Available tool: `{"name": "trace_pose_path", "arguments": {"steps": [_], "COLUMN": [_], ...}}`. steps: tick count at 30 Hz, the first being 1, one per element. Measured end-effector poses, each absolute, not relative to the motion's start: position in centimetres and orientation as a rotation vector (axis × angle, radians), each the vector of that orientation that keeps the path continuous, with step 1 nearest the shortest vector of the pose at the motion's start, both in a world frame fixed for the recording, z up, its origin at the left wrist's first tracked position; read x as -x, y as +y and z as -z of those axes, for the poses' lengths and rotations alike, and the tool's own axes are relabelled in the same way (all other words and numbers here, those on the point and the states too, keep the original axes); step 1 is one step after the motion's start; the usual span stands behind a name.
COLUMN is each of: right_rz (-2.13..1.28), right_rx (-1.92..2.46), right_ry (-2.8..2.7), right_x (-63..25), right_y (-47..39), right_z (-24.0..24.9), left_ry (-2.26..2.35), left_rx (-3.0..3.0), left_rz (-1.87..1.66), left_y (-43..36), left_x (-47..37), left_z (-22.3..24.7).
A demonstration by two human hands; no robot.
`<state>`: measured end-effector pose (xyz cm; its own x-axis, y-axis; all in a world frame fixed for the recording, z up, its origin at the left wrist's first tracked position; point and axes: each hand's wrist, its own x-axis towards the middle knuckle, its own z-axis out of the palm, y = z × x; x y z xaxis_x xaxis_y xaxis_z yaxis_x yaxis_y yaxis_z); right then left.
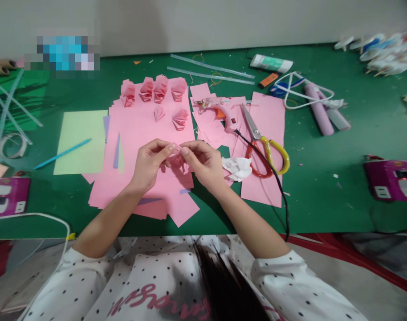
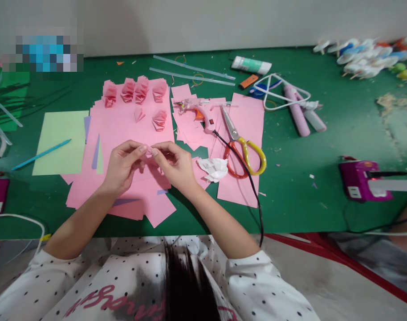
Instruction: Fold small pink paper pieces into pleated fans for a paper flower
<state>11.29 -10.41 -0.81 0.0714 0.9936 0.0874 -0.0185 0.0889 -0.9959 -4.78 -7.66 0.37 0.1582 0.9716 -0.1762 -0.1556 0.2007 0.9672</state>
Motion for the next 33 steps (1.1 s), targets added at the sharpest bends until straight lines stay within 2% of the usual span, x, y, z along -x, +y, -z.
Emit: {"name": "trace_pose_path", "arguments": {"steps": [27,33], "right_rz": [-1.454,-1.362], "right_rx": [1.077,1.103], "right_ry": [-1.041,-1.104], "right_x": [-11.8,-11.8], "right_y": [-9.9,-10.1], "right_z": [0.5,0.6], "left_ry": [1.069,1.036], "left_rx": [-1.227,-1.172], "left_rz": [-0.978,-0.915], "left_y": [-7.2,-7.0], "left_x": [5.7,6.0], "left_z": [-0.1,-0.2]}}
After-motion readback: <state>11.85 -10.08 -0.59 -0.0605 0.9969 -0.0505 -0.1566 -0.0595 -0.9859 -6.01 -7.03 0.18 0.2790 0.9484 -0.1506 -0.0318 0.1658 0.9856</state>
